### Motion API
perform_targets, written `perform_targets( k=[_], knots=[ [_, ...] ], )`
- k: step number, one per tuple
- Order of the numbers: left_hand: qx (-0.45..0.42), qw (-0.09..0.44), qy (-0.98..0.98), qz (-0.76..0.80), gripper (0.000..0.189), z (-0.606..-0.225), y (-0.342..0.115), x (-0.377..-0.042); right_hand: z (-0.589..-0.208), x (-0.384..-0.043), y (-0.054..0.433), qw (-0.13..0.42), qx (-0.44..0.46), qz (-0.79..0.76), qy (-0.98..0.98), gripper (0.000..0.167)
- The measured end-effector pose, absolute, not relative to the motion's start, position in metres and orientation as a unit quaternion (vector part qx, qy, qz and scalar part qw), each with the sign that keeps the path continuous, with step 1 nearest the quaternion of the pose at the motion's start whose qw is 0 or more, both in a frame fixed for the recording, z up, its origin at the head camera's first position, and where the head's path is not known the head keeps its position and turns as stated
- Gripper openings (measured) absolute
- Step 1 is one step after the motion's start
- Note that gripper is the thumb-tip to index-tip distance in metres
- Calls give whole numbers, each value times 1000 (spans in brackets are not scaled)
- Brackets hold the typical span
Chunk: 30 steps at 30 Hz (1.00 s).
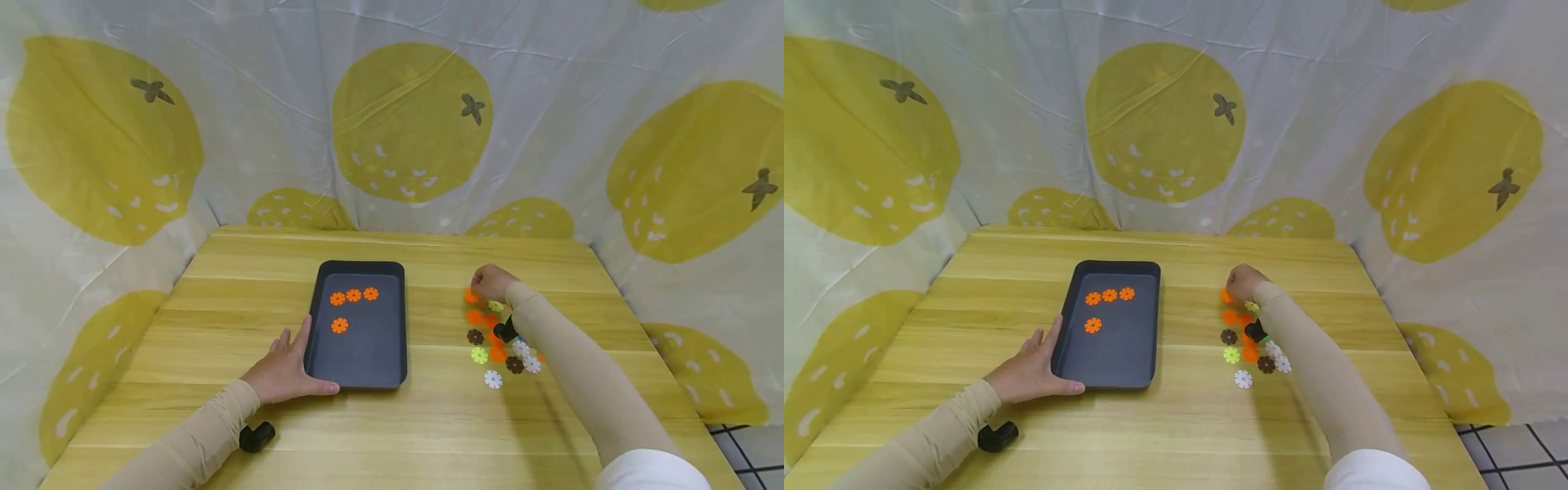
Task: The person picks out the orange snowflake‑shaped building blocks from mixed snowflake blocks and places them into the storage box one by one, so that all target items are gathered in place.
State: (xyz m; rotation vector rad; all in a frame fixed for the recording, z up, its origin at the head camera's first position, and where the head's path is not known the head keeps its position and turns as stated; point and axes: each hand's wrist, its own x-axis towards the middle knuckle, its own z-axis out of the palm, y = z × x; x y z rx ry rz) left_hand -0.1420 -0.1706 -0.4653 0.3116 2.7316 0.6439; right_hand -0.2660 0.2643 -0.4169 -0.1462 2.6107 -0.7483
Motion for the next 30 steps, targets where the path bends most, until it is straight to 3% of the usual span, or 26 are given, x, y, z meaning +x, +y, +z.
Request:
perform_targets(
  k=[6,13,19,25,30],
  knots=[
    [104,160,956,224,151,-466,-171,-142,-384,-273,219,202,-70,-323,922,15],
    [103,164,955,224,151,-469,-172,-142,-366,-271,139,201,-151,-322,913,12],
    [105,161,956,222,150,-468,-171,-142,-384,-265,83,222,-183,-290,913,15],
    [109,157,955,226,150,-466,-171,-144,-413,-268,50,243,-152,-251,925,47],
    [109,158,954,229,150,-466,-171,-145,-424,-269,44,249,-129,-227,933,49]
  ],
)
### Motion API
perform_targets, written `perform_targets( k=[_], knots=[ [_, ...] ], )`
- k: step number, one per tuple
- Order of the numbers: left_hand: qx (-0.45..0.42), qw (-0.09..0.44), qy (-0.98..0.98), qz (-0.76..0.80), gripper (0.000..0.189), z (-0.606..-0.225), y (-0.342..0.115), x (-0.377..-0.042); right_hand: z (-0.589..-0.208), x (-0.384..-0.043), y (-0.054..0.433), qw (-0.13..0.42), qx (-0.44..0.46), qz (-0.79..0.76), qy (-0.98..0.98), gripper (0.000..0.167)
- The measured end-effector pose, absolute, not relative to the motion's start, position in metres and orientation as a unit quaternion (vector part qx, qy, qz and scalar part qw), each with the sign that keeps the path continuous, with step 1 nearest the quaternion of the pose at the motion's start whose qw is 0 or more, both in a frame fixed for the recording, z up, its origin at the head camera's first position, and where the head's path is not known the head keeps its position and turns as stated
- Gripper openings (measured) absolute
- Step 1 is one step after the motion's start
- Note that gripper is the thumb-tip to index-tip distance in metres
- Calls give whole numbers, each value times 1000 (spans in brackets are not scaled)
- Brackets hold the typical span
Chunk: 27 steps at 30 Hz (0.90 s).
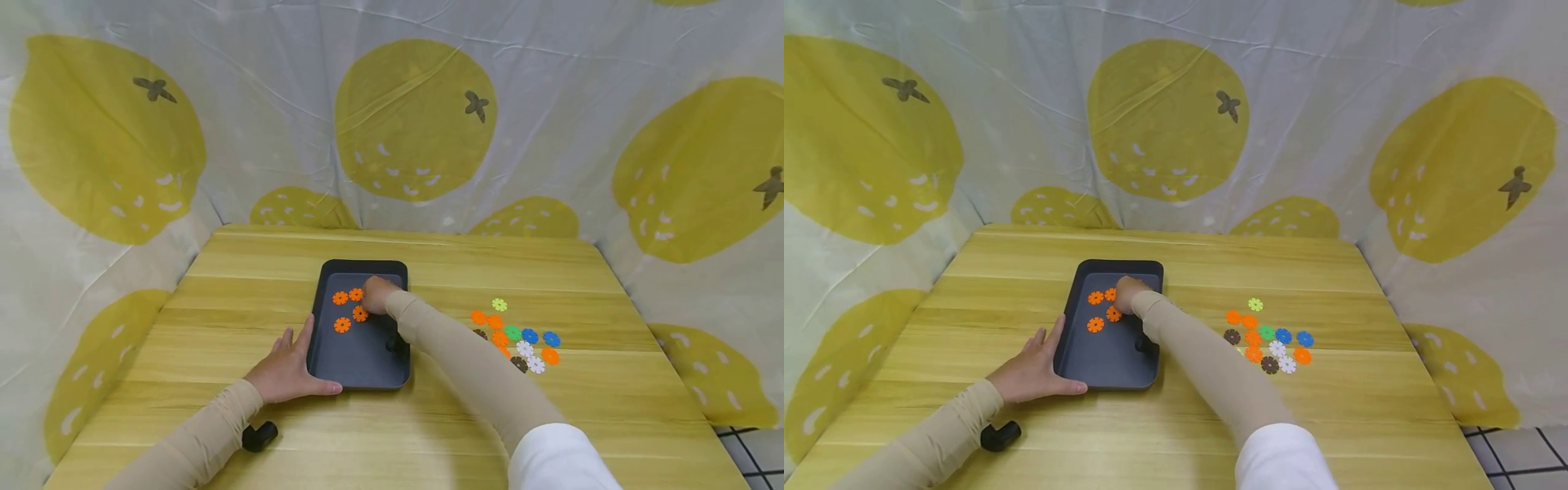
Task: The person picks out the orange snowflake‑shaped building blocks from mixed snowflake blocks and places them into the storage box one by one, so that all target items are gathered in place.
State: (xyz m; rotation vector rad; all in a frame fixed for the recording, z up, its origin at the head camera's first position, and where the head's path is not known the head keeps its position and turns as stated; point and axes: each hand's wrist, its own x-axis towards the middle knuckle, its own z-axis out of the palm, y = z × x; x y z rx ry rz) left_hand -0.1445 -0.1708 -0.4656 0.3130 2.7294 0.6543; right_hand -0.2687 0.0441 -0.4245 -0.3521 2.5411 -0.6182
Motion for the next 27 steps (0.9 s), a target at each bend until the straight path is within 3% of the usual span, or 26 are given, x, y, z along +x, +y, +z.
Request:
perform_targets(
  k=[4,10,15,22,27],
  knots=[
    [109,156,955,228,150,-465,-171,-144,-418,-264,53,243,-136,-248,928,44],
    [107,156,955,226,150,-464,-170,-143,-396,-252,93,213,-147,-294,920,17],
    [106,159,954,229,151,-465,-170,-142,-391,-253,148,199,-110,-313,922,21],
    [108,160,954,228,151,-465,-169,-142,-406,-251,228,224,-23,-321,920,23],
    [107,164,954,225,151,-464,-169,-141,-421,-240,259,237,-7,-302,923,25]
  ],
)
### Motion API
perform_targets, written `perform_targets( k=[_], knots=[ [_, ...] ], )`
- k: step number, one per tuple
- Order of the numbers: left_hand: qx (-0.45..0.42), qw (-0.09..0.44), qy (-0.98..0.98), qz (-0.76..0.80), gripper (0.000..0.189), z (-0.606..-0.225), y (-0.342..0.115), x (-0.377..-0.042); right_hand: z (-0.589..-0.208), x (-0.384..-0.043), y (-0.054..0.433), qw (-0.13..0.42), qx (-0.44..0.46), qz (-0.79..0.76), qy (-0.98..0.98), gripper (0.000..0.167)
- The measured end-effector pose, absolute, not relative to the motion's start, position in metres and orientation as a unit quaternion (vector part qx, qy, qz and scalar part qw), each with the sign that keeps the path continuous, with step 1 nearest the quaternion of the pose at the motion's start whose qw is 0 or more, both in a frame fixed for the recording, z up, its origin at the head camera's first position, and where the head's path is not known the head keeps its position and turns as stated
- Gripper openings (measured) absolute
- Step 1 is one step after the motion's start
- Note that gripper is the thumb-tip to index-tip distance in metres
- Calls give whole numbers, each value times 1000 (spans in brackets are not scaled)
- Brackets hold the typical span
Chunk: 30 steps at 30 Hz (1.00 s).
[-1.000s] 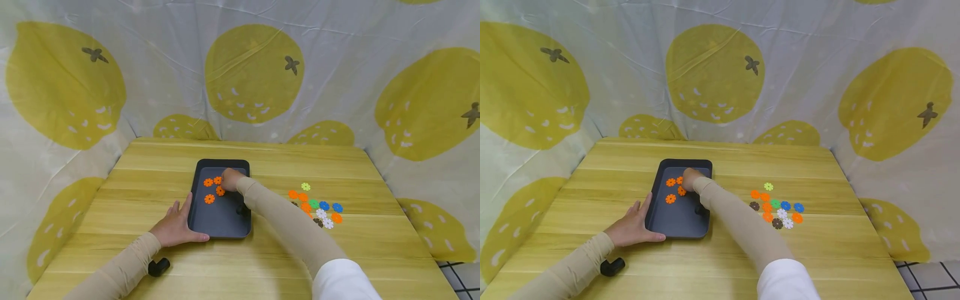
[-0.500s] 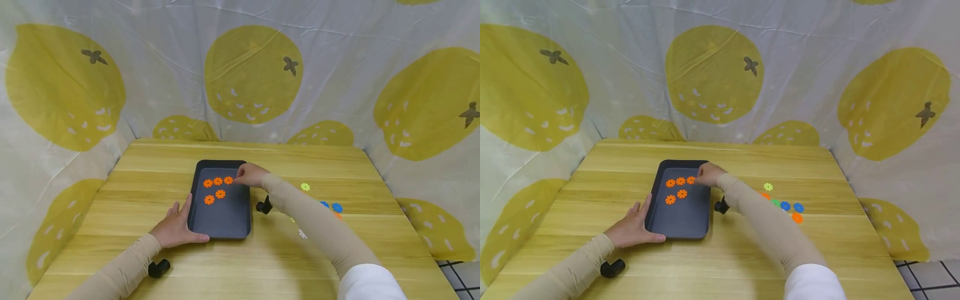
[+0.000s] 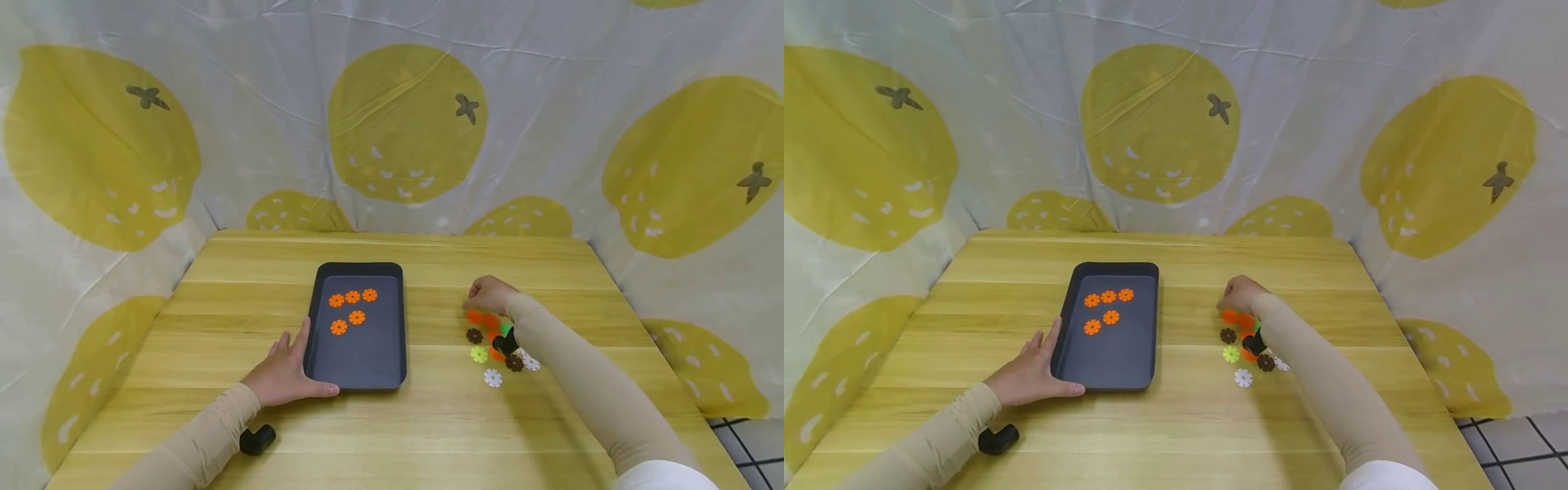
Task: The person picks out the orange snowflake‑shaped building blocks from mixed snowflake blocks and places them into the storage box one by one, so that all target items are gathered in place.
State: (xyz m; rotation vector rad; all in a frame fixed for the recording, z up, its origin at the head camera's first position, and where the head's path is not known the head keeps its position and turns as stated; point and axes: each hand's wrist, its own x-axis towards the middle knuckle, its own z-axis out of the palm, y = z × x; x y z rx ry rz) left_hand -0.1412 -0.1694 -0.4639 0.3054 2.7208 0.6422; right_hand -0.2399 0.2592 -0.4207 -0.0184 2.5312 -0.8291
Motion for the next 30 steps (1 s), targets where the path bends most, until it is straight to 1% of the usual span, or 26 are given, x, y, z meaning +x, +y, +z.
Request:
perform_targets(
  k=[8,12,16,18,21,25,27,29,30],
  knots=[
    [109,167,954,225,151,-466,-171,-142,-434,-228,266,234,-14,-242,941,35],
    [109,165,954,224,151,-465,-170,-142,-435,-230,266,232,-11,-244,942,30],
    [110,165,955,222,151,-464,-170,-142,-438,-233,264,235,-4,-252,939,40],
    [110,164,955,221,151,-464,-170,-142,-439,-234,263,235,-6,-252,939,42],
    [111,161,955,222,151,-464,-170,-142,-440,-235,262,227,-11,-239,944,37],
    [111,160,955,222,151,-464,-170,-142,-440,-237,259,211,-23,-215,953,21],
    [111,160,955,223,151,-465,-170,-142,-439,-238,259,206,-29,-213,955,16],
    [110,160,955,223,151,-465,-170,-142,-438,-239,258,199,-34,-217,955,14],
    [109,160,955,224,151,-465,-170,-142,-436,-240,258,199,-36,-225,953,17]
  ],
)
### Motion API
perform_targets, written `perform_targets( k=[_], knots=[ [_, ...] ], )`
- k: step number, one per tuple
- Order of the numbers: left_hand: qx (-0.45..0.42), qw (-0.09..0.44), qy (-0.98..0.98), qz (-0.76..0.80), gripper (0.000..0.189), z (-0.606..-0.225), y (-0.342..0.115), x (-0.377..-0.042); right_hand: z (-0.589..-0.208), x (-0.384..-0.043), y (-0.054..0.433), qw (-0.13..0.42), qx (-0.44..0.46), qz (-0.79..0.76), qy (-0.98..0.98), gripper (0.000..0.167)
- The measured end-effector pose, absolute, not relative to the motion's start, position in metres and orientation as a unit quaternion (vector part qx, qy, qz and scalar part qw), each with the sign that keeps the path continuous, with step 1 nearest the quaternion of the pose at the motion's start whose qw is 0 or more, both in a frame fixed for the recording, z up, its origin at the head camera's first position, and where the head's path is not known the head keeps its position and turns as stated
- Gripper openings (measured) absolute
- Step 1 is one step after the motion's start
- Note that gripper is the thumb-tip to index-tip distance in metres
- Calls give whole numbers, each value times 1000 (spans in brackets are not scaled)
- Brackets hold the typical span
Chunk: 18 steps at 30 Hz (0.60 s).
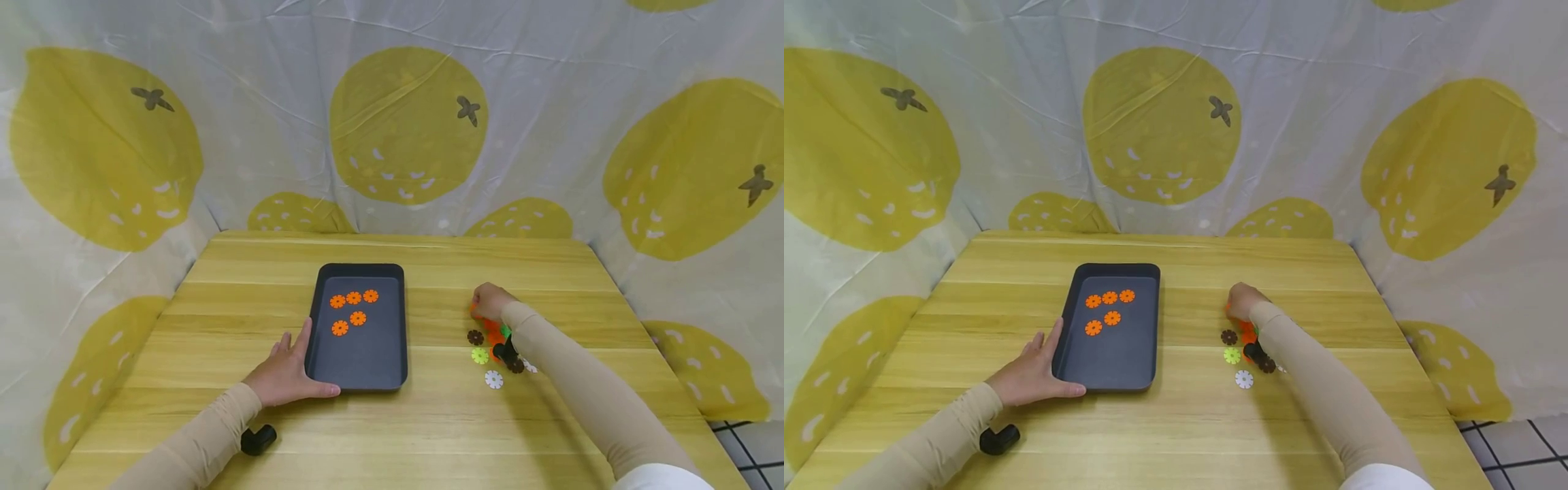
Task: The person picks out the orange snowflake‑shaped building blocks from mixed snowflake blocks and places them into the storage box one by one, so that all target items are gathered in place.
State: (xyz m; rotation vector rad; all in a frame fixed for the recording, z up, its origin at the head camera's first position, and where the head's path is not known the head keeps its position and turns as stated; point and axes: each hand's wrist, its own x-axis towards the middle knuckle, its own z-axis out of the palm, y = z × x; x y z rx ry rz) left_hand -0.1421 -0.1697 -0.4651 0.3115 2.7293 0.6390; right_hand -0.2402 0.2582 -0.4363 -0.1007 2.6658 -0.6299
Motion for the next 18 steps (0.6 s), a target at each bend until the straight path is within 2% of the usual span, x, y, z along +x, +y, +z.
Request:
perform_targets(
  k=[8,14,18],
  knots=[
    [108,160,955,224,151,-463,-170,-142,-402,-250,234,160,-65,-226,959,22],
    [107,160,956,222,150,-463,-169,-142,-371,-255,176,149,-103,-260,948,18],
    [105,163,956,221,149,-463,-169,-141,-363,-249,127,162,-161,-277,933,16]
  ],
)
